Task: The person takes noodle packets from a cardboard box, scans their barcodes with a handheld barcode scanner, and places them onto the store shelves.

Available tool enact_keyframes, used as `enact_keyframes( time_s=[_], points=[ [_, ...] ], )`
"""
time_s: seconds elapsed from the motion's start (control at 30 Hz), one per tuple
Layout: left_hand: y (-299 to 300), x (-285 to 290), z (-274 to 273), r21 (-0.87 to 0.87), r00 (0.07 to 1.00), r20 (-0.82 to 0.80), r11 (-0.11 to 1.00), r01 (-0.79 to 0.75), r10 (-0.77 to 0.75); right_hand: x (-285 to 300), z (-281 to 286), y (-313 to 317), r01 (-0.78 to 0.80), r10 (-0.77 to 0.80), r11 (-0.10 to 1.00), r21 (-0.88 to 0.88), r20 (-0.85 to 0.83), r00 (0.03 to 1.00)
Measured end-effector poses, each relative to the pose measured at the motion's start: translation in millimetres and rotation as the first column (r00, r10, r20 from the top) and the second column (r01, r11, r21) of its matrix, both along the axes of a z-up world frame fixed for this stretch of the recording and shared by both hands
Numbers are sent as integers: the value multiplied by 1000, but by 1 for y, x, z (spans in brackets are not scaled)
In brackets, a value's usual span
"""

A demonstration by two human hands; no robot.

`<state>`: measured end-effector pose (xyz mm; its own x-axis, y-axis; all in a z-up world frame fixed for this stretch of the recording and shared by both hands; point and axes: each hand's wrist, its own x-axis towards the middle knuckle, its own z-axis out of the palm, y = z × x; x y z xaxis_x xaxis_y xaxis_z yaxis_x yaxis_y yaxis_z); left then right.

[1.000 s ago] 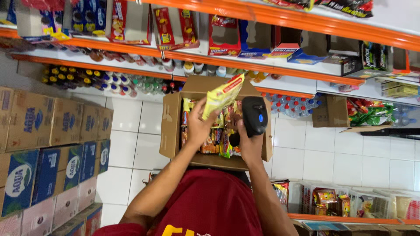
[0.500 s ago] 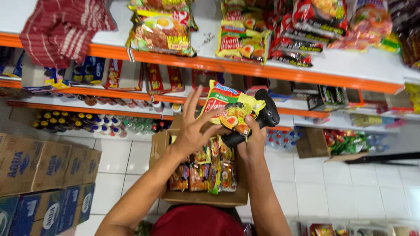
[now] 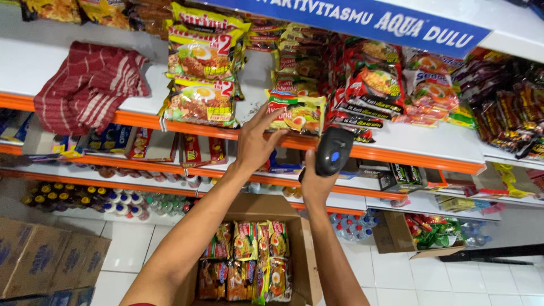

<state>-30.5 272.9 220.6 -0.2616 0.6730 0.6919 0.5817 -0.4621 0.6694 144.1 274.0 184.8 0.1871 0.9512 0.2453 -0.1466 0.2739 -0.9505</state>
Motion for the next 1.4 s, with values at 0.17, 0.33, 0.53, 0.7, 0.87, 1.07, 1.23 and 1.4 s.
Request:
enact_keyframes(
  time_s=[0.17,0.33,0.53,0.7,0.87,1.07,1.23,1.4],
  points=[
    [25,-6,12,-57,999,-33,998,-5,4,1,9,6,-41,-24,977,211,295,955],
    [29,-25,14,-203,970,189,961,190,-152,2,32,13,-206,-221,836,509,655,722],
    [41,-21,0,-204,972,233,975,87,-38,-10,44,18,-248,-139,873,421,700,701],
    [46,-11,4,-217,982,122,969,-116,145,-16,48,23,-245,-112,872,423,661,742],
    [51,-10,2,-186,979,87,969,-163,182,-21,47,26,-210,-150,868,451,641,753],
    [18,-7,-3,-59,998,-11,997,-58,58,-20,27,10,-144,-191,870,472,592,783],
    [-54,6,-40,-37,999,36,999,-4,6,-1,-30,-38,-135,121,991,17,345,931],
    [-135,16,-151,-241,991,126,968,70,-40,40,-146,-102,-110,162,982,-153,390,906]
  ],
)
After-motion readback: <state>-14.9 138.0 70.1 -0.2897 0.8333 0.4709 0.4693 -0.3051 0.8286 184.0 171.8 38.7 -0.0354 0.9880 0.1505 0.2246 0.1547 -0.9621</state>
